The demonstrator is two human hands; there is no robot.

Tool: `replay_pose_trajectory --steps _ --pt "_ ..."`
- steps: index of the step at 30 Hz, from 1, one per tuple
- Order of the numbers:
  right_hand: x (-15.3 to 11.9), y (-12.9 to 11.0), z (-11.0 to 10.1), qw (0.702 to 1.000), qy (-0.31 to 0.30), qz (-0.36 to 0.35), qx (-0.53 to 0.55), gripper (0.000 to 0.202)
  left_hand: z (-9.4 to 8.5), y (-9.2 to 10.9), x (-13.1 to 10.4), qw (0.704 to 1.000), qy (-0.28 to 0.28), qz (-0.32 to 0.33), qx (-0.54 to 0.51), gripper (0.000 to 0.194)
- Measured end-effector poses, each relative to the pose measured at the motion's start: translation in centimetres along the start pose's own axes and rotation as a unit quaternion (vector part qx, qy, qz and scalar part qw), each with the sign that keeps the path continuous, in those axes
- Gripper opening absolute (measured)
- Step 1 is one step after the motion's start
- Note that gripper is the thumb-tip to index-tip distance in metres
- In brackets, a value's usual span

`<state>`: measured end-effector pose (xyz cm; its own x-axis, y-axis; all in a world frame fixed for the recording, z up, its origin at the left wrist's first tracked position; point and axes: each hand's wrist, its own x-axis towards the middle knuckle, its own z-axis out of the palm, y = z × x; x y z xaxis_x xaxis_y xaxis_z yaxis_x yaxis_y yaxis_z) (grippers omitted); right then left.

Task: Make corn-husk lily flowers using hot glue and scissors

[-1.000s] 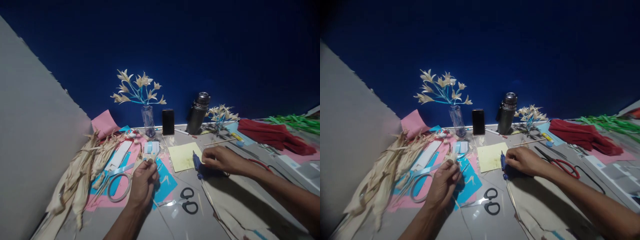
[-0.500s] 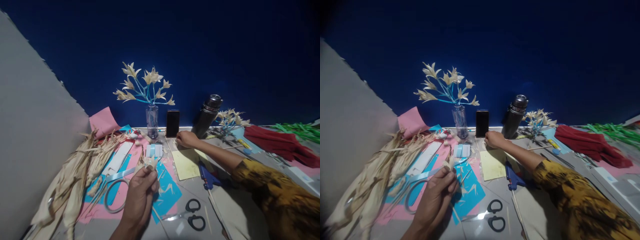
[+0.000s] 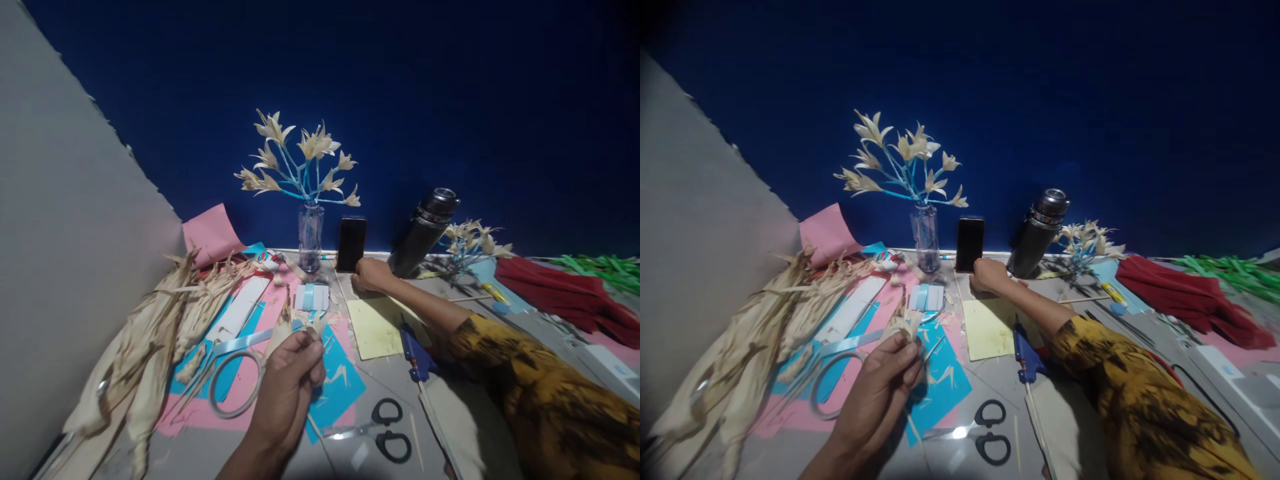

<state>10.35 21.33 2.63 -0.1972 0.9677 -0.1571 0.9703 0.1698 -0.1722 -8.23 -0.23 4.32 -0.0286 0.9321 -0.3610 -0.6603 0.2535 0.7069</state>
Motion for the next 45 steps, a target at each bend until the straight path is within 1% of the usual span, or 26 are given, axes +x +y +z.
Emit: replay_pose_trajectory --steps 2,4,6,8,11,14,16,17,18,19,20,22,24,28,30,33,37,41,43,45 --pt "0.2 0.5 -0.1 0.999 0.002 0.005 0.048 0.019 0.0 0.0 0.0 1.0 -0.004 -0.004 -0.001 0.031" --pt "0.3 1.0 -0.2 0.993 0.002 0.007 0.114 0.015 0.1 -0.1 0.0 1.0 -0.009 -0.005 -0.001 0.03" --pt "0.2 1.4 -0.6 0.98 0.0 0.01 0.197 0.022 0.1 0.0 0.0 1.0 -0.009 -0.003 -0.001 0.031" --pt "-0.5 1.8 -1.1 0.957 -0.01 0.011 0.289 0.03 0.2 0.0 -0.1 1.0 -0.005 -0.005 -0.003 0.033" --pt "-3.2 2.1 -2.2 0.906 -0.029 0.001 0.422 0.035 0.3 0.0 -0.1 1.0 -0.008 -0.019 -0.015 0.037" --pt "-7.6 1.8 -3.0 0.851 -0.039 -0.017 0.524 0.04 0.5 -0.1 -0.2 0.999 -0.024 -0.033 -0.027 0.037" --pt "-11.0 1.3 -3.1 0.816 -0.04 -0.024 0.576 0.041 0.8 -0.3 -0.3 0.998 -0.037 -0.037 -0.028 0.038" --pt "-12.6 0.9 -3.1 0.774 -0.044 -0.022 0.631 0.041 1.0 -0.4 -0.4 0.998 -0.044 -0.04 -0.026 0.038" --pt "-14.1 0.5 -3.0 0.746 -0.044 -0.024 0.664 0.04 1.3 -0.5 -0.6 0.997 -0.052 -0.044 -0.023 0.038" --pt "-15.5 0.1 -2.8 0.73 -0.041 -0.025 0.682 0.038 1.5 -0.6 -0.8 0.997 -0.06 -0.048 -0.02 0.038" --pt "-16.7 -0.3 -2.6 0.719 -0.039 -0.024 0.693 0.038 1.8 -0.7 -1.0 0.996 -0.068 -0.05 -0.015 0.038" --pt "-18.6 -1.1 -2.3 0.708 -0.046 -0.02 0.705 0.038 2.3 -0.8 -1.5 0.996 -0.08 -0.044 0.005 0.038" --pt "-20.0 -1.8 -1.9 0.681 -0.058 -0.018 0.73 0.042 2.9 -1.0 -2.1 0.995 -0.085 -0.021 0.039 0.037" --pt "-21.6 -2.4 -1.0 0.602 -0.092 -0.01 0.793 0.049 3.7 -1.8 -3.2 0.99 -0.089 0.03 0.107 0.039" --pt "-22.1 -2.5 -0.6 0.571 -0.115 -0.008 0.813 0.05 3.9 -2.2 -3.6 0.986 -0.091 0.053 0.132 0.039" --pt "-22.7 -2.5 -0.2 0.532 -0.129 -0.007 0.837 0.049 4.2 -2.9 -4.0 0.982 -0.085 0.082 0.151 0.039" --pt "-23.5 -2.9 -0.1 0.5 -0.136 0.005 0.856 0.044 4.4 -3.7 -4.4 0.98 -0.069 0.109 0.148 0.036" --pt "-23.9 -3.1 0.0 0.474 -0.142 0.005 0.869 0.036 4.5 -4.1 -4.5 0.979 -0.071 0.121 0.149 0.03" --pt "-24.0 -2.9 0.3 0.474 -0.139 0.007 0.869 0.034 4.8 -3.9 -4.6 0.984 -0.079 0.104 0.119 0.03" --pt "-23.9 -2.4 0.6 0.489 -0.124 0.014 0.863 0.032 5.0 -3.5 -4.5 0.991 -0.082 0.078 0.067 0.032"
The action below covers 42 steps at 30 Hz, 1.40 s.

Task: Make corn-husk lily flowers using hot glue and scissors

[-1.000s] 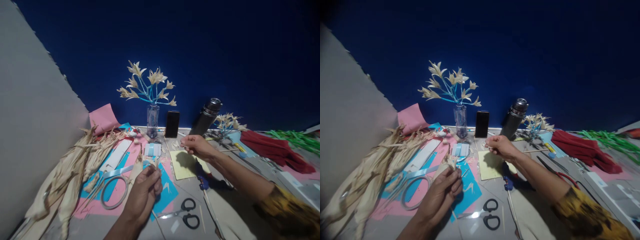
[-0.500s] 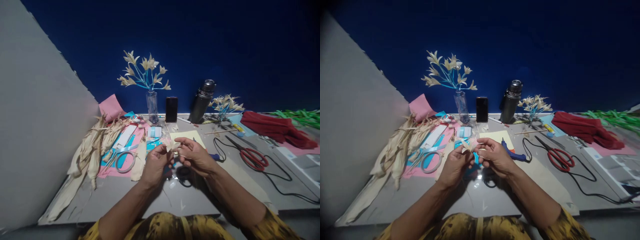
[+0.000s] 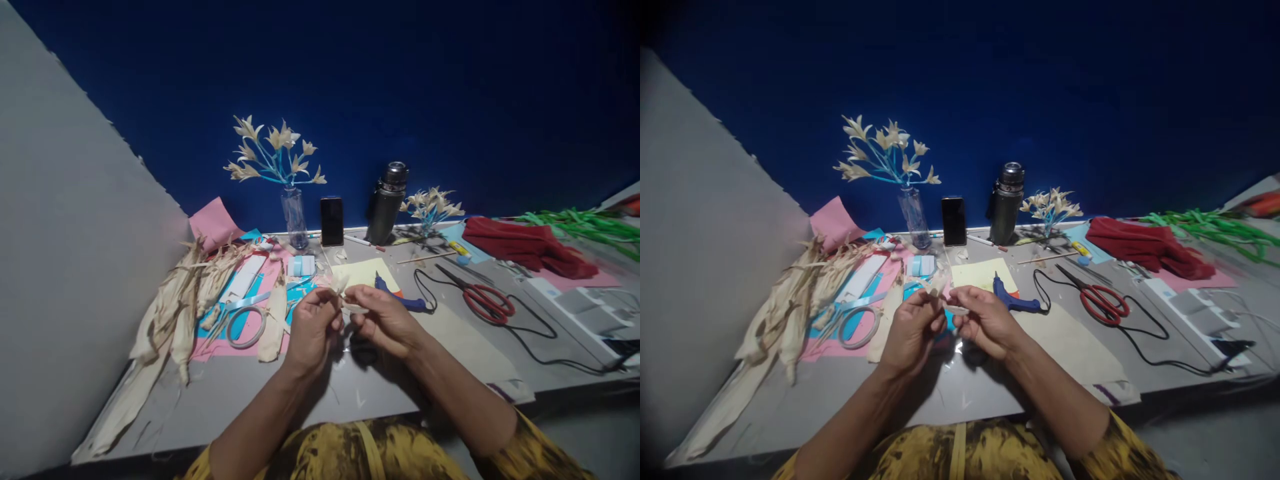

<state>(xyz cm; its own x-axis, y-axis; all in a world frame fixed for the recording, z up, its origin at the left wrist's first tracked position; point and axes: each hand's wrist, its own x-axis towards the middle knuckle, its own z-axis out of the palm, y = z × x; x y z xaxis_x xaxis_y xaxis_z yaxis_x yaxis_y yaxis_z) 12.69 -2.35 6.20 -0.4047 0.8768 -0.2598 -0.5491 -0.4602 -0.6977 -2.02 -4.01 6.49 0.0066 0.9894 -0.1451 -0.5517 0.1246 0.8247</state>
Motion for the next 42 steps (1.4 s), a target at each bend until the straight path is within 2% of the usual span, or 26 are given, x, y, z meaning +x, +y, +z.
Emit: replay_pose_trajectory --steps 4,8,11,17,23,27,29,31,36,39,42 --pt "-0.2 0.2 -1.2 0.998 0.044 -0.023 -0.035 0.032 -0.1 0.6 0.5 0.992 0.001 -0.069 -0.108 0.039" --pt "-0.6 1.0 -0.9 0.996 0.063 -0.035 -0.046 0.037 -0.2 0.4 0.9 0.979 0.001 -0.118 -0.167 0.042" --pt "-0.4 2.1 0.0 0.995 0.067 -0.058 -0.038 0.041 0.1 0.0 1.0 0.979 0.001 -0.107 -0.173 0.041" --pt "0.8 3.5 1.0 0.984 0.119 -0.131 0.002 0.037 0.6 -0.9 1.0 0.984 -0.008 -0.091 -0.156 0.038" --pt "1.0 4.1 1.2 0.979 0.111 -0.166 -0.033 0.033 0.4 -1.6 1.0 0.983 -0.001 -0.073 -0.168 0.037" --pt "0.7 3.7 1.4 0.98 0.102 -0.169 -0.035 0.031 0.2 -1.5 1.1 0.981 0.0 -0.079 -0.18 0.036" --pt "0.5 3.0 1.1 0.981 0.106 -0.159 -0.031 0.031 0.1 -1.4 1.1 0.981 0.0 -0.09 -0.173 0.036" --pt "0.2 2.2 0.6 0.989 0.086 -0.115 -0.035 0.03 -0.1 -1.3 1.0 0.982 0.0 -0.103 -0.159 0.036" --pt "-0.4 1.0 -0.8 0.997 -0.053 0.039 -0.044 0.024 -0.4 -0.8 0.8 0.988 -0.01 -0.106 -0.114 0.039" --pt "-0.5 1.0 -1.1 0.993 -0.089 0.076 -0.012 0.021 -0.4 -0.8 0.8 0.993 -0.025 -0.095 -0.068 0.04" --pt "-0.5 0.9 -1.0 0.991 -0.094 0.09 0.016 0.019 -0.4 -1.0 0.8 0.996 -0.023 -0.08 -0.038 0.041"
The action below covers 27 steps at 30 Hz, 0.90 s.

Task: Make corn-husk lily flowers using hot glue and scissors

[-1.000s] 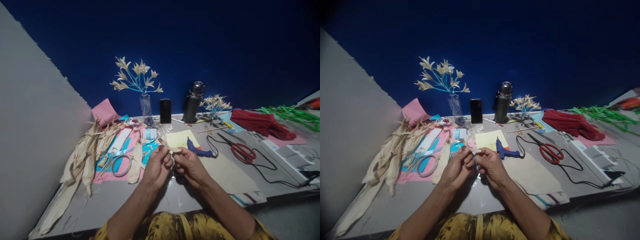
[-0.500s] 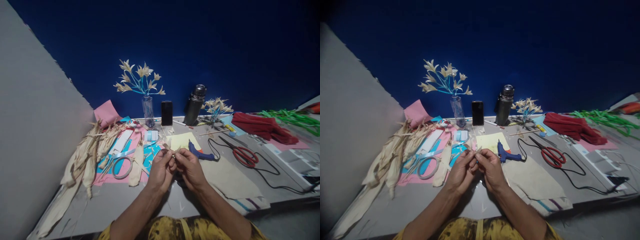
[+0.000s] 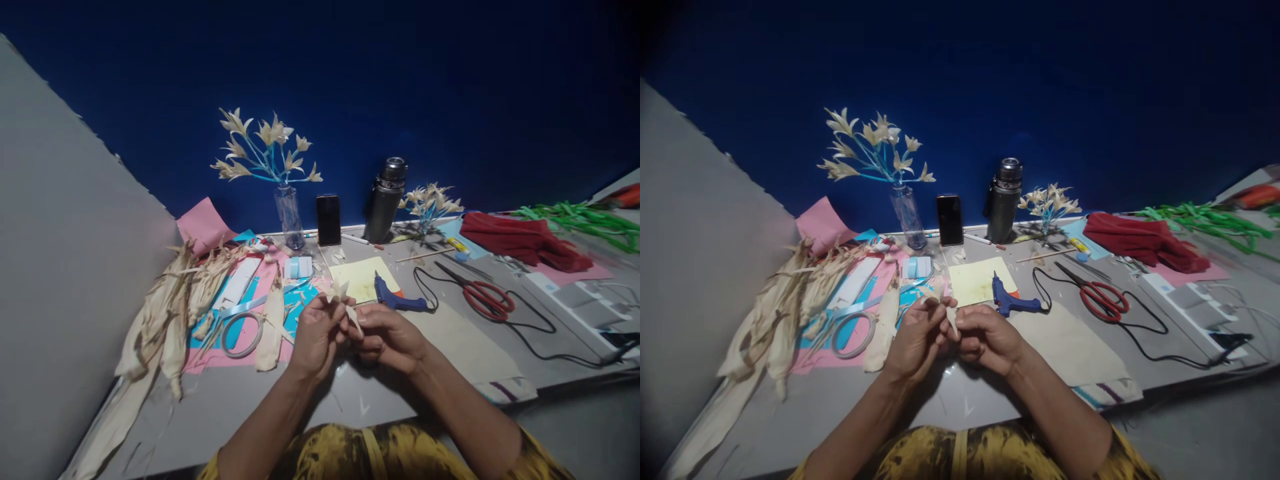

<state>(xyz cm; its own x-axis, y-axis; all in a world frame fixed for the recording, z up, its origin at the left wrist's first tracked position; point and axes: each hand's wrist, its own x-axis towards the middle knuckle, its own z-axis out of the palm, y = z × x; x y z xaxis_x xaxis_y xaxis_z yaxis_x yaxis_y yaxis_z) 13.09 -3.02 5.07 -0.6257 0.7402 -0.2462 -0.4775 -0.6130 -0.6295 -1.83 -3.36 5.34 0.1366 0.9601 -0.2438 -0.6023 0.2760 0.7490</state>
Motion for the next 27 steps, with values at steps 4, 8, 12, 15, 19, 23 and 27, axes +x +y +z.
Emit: replay_pose_trajectory --steps 4,8,12,15,19,23,27 --pt "0.0 -0.2 0.6 1.0 0.003 0.006 0.0 0.019 0.1 -0.1 0.2 1.0 0.017 0.014 -0.001 0.043" --pt "0.0 0.4 1.0 0.981 0.1 -0.1 -0.13 0.022 0.3 -0.2 0.6 0.997 0.04 0.044 -0.043 0.046" --pt "0.3 1.6 1.2 0.875 0.24 -0.241 -0.345 0.024 0.6 -0.5 0.9 0.994 0.06 0.047 -0.073 0.046" --pt "0.8 2.2 1.5 0.803 0.288 -0.292 -0.432 0.026 0.9 -0.8 0.9 0.993 0.059 0.046 -0.09 0.044" --pt "1.3 2.1 1.7 0.774 0.301 -0.341 -0.44 0.009 0.8 -1.1 0.9 0.995 0.04 0.032 -0.087 0.038" --pt "1.1 1.3 1.1 0.728 0.303 -0.383 -0.481 0.01 0.4 -1.0 0.8 0.997 0.019 0.006 -0.071 0.034" --pt "0.5 0.6 0.6 0.709 0.271 -0.389 -0.522 0.009 0.2 -0.9 0.7 0.998 0.014 -0.027 -0.058 0.037"
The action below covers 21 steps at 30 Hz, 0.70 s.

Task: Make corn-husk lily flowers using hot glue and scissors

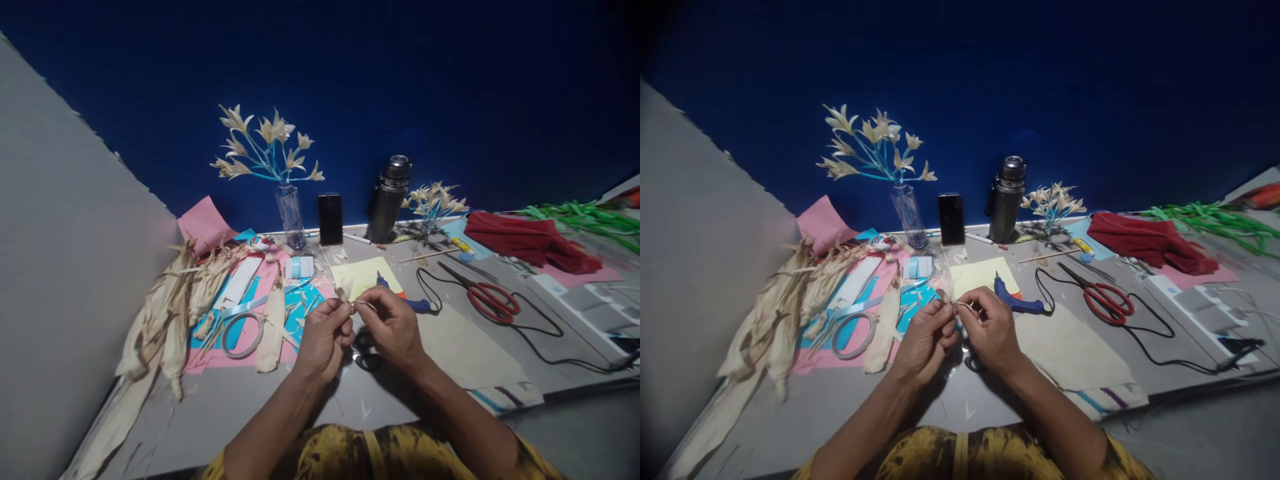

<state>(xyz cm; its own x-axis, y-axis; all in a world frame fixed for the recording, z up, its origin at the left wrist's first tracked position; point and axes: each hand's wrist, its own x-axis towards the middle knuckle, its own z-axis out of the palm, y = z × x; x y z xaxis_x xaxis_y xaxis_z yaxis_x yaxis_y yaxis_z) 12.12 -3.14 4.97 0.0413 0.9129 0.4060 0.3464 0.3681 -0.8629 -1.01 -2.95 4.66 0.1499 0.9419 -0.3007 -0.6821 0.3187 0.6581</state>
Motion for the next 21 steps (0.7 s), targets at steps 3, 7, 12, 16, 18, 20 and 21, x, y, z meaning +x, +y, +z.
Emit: replay_pose_trajectory --steps 3,7,12,16,18,20,21 --pt "0.14 0.0 -0.46 0.999 -0.015 -0.019 -0.025 0.009 -0.13 -0.11 0.08 1.0 -0.013 -0.02 0.01 0.037" --pt "0.25 0.06 -0.76 0.997 -0.027 -0.033 -0.057 0.009 -0.13 -0.23 0.11 0.999 0.001 -0.019 0.039 0.037" --pt "0.24 0.45 -1.04 0.994 -0.034 -0.066 -0.081 0.011 0.04 -0.29 -0.03 0.997 0.01 -0.011 0.074 0.037" --pt "0.14 0.7 -1.11 0.987 -0.036 -0.114 -0.111 0.013 0.03 -0.46 -0.07 0.995 0.008 -0.017 0.094 0.038" --pt "0.08 0.72 -1.08 0.984 -0.039 -0.122 -0.121 0.013 -0.02 -0.6 -0.05 0.995 0.018 -0.01 0.096 0.038" --pt "0.05 0.67 -1.03 0.983 -0.038 -0.122 -0.128 0.013 -0.11 -0.76 -0.04 0.995 0.023 -0.002 0.101 0.037" --pt "0.04 0.61 -0.99 0.983 -0.035 -0.123 -0.13 0.012 -0.17 -0.84 -0.03 0.994 0.021 0.005 0.103 0.037"
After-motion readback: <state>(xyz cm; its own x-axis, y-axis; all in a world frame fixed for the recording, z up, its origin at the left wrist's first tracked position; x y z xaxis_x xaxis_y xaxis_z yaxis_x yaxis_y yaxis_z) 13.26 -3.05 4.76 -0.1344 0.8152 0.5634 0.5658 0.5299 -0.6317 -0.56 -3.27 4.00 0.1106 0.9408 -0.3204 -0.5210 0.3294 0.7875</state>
